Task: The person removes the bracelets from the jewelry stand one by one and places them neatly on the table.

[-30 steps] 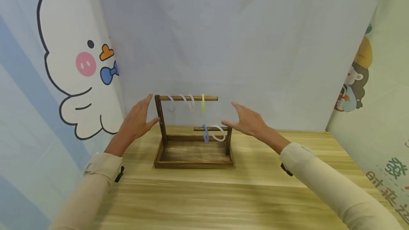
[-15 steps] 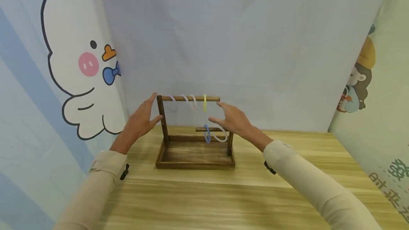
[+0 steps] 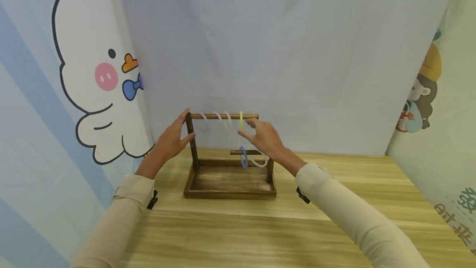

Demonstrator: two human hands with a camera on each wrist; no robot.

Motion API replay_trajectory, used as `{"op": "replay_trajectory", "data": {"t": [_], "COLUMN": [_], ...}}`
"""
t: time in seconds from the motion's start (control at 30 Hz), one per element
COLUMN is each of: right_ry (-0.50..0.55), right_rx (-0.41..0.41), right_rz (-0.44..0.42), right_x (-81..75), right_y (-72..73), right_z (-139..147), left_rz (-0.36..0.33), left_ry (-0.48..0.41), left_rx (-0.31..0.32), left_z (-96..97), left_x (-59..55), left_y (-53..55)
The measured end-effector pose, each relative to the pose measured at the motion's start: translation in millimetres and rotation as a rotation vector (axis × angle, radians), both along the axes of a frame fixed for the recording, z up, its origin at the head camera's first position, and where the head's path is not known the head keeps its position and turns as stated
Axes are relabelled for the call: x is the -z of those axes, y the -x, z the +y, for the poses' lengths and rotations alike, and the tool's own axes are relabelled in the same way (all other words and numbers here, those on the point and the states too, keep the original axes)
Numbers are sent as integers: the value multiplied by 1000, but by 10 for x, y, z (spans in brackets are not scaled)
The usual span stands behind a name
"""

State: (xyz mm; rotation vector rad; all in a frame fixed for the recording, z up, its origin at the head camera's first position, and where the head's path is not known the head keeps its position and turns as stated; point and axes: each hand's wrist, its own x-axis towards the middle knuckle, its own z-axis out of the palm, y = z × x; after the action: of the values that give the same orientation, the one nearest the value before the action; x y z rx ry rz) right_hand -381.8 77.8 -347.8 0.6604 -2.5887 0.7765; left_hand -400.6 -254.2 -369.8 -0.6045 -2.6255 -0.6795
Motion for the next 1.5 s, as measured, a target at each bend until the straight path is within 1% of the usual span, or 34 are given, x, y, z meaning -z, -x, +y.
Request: {"op": "replay_trajectory", "data": {"t": [0.13,0.23,0.37,0.43,0.63,0.7,0.83,0.97,1.1,1.2,1.3,1.5], "right_ry": [55,81,97,109,138,158,220,276,326,353,391,545], "right_rx": [-2,-6,-15,-23,-22,-20,-20,-34,-57,-55,-48,-59], "right_rz": [7,14,15,14,25,32,50,63,62,63,39,-87], "right_x": [22,55,87,96,102,102,98,95,120,144,154,142], "right_y": [20,47,76,85,103,108,112,120,141,153,147,117], "right_z": [-11,-18,-39,-51,-90,-104,-122,-122,-110,-98,-90,-79], "left_rz": [1,33,89,97,51,40,48,65,60,58,64,73], "left_ry": [-68,-101,-149,-174,-225,-246,-268,-265,-265,-267,-265,-261], "left_rx": [20,44,92,107,87,90,95,93,91,91,91,86], "left_z": [19,23,21,21,53,70,97,100,91,82,68,35], "left_x": [30,60,97,110,129,125,115,121,133,145,164,181], "left_y": [23,45,69,74,76,74,80,100,115,119,116,118]}}
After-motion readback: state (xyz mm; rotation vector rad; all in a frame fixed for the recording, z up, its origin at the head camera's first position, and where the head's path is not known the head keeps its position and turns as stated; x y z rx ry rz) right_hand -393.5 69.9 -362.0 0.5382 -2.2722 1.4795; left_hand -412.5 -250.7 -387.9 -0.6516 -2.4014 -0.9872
